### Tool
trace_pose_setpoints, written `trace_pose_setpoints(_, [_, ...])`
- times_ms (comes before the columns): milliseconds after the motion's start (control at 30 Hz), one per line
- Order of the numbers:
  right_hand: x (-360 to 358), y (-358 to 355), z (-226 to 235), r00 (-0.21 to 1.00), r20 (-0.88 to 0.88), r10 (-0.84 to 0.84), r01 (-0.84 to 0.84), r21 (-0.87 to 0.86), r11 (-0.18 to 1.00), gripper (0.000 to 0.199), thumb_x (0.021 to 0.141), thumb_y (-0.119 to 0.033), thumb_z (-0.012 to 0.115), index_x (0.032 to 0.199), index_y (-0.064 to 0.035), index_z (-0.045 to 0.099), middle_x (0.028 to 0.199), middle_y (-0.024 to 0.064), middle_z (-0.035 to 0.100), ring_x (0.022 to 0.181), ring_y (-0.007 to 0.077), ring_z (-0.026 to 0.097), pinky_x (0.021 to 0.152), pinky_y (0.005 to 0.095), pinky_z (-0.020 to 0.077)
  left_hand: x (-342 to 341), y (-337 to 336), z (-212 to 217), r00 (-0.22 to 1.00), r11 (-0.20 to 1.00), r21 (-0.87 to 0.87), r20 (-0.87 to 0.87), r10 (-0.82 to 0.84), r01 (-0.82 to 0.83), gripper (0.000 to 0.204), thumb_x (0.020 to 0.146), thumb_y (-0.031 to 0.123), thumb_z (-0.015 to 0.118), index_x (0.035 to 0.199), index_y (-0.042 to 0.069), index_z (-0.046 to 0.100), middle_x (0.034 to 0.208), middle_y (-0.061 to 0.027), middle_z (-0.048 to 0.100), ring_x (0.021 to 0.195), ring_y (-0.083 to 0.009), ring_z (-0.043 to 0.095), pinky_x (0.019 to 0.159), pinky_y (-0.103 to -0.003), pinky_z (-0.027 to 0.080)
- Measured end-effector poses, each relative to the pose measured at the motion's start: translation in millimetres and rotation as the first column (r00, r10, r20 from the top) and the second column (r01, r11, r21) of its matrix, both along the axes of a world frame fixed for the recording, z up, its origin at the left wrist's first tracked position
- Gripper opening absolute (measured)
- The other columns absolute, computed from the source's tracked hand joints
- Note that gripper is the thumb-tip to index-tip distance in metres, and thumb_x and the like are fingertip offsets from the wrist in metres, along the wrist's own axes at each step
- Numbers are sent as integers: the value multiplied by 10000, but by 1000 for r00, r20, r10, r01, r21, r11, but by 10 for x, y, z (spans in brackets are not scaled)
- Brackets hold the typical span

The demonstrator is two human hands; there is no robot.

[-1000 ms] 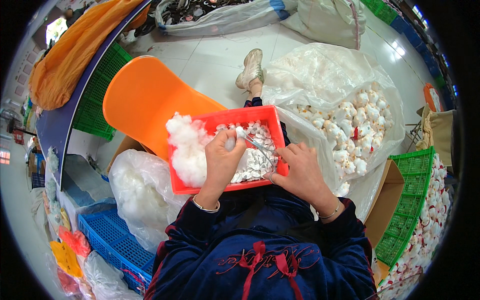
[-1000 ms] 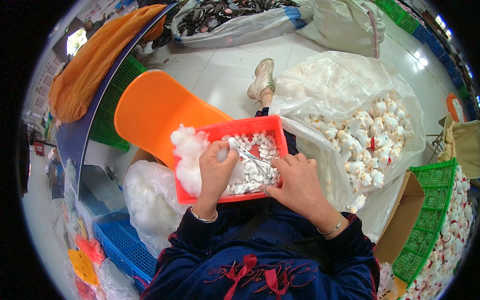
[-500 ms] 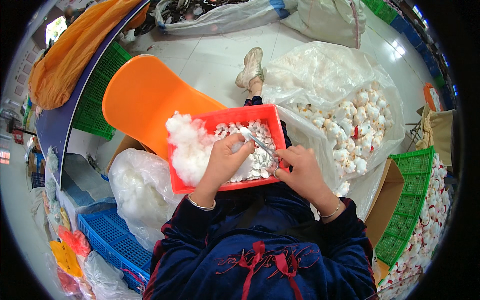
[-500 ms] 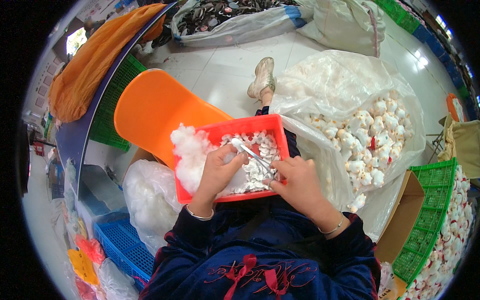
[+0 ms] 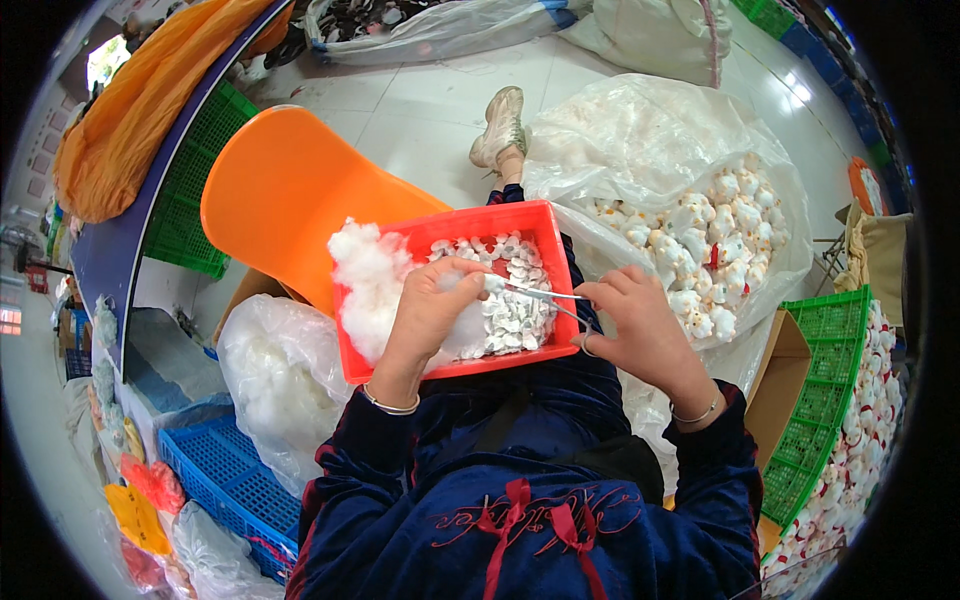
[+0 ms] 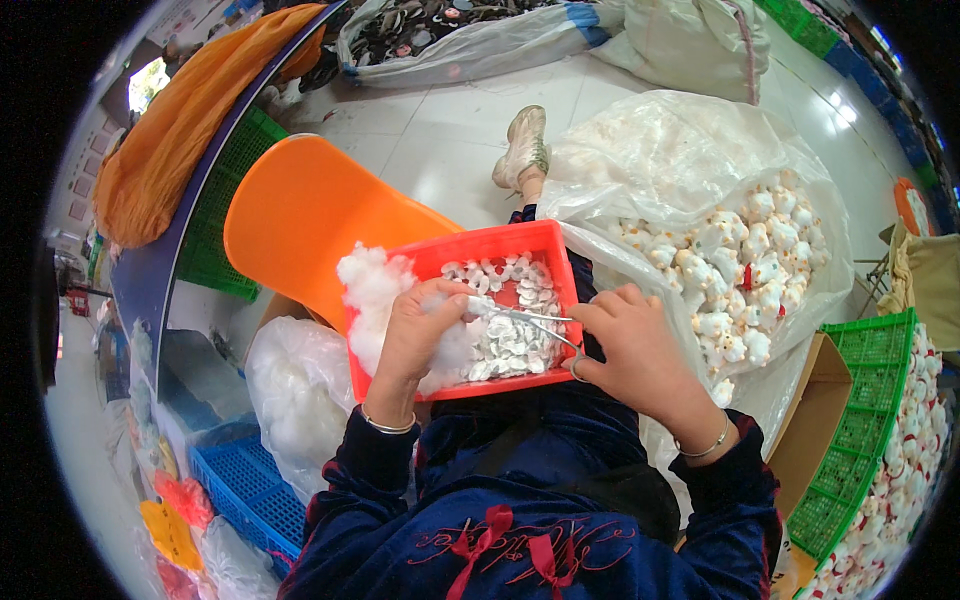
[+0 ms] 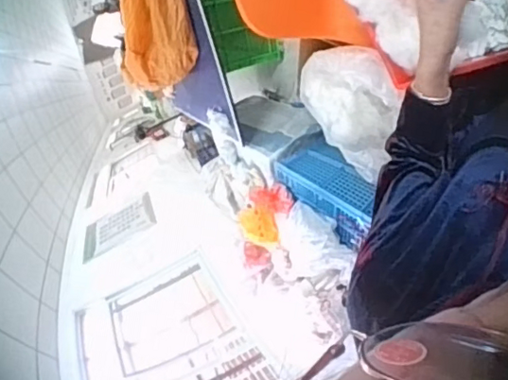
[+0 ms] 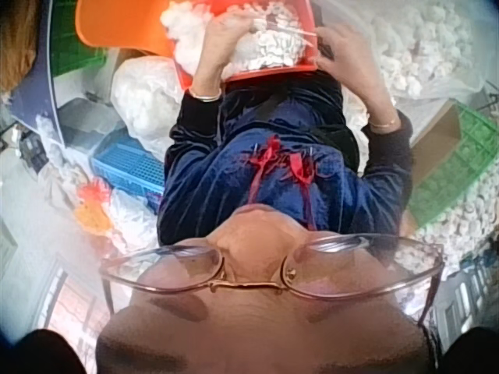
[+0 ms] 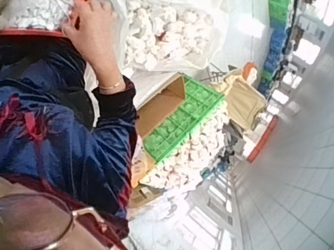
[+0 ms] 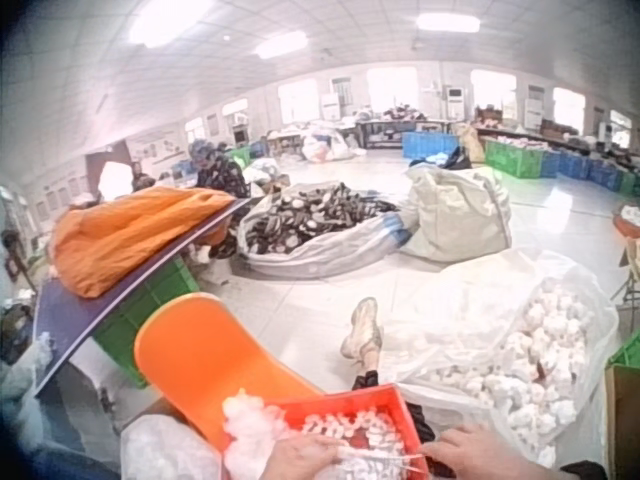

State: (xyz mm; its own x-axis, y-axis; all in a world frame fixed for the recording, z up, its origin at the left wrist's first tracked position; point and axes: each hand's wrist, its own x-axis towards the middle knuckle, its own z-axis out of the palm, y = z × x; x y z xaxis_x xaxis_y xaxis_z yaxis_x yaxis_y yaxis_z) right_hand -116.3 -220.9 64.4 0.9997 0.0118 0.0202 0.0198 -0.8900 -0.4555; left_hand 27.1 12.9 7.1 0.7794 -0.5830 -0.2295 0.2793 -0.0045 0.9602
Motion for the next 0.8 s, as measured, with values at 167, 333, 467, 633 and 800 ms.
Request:
trace_pose_setpoints(167, [29,3,3,999,14,37,-38,69,997,637,662,-283,859,1219,-67,638,1106,104,617,1111,309,535,931,445,394,-43,3,114,972,993,-97,-231,40,-64,161,950,125,674,1041,0,722,841,-50,697,744,-101,632,719,-243,520])
trace_pose_setpoints(333, [57,63,-69,998,52,38,-39,19,999,660,650,-292,867,1230,-71,642,1109,94,617,1122,297,532,928,435,383,-62,11,52,957,987,-146,-290,27,-72,153,952,138,682,1028,10,716,818,-41,686,711,-81,618,656,-221,499])
trace_pose_setpoints(467, [49,51,-51,997,57,54,-53,-27,998,667,641,-295,871,1233,-83,647,1110,80,620,1118,283,536,915,422,373,-76,-9,40,966,988,-135,-255,42,-79,151,953,138,685,1030,12,716,821,-39,688,704,-75,613,650,-215,493])
trace_pose_setpoints(633, [44,24,-22,996,62,70,-67,-52,996,564,674,-264,853,1186,-103,682,1039,55,639,1047,256,557,872,414,371,-89,-14,58,966,991,-108,-254,44,-74,157,954,135,687,1037,6,718,822,-40,690,712,-72,613,659,-210,493])
trace_pose_setpoints(800, [37,-16,13,998,33,59,-56,-87,995,448,711,-243,828,1129,-132,712,955,22,650,961,226,575,830,406,368,-83,0,90,973,993,-96,-227,42,-66,168,952,127,687,1051,-5,721,830,-42,693,737,-83,623,687,-222,503])
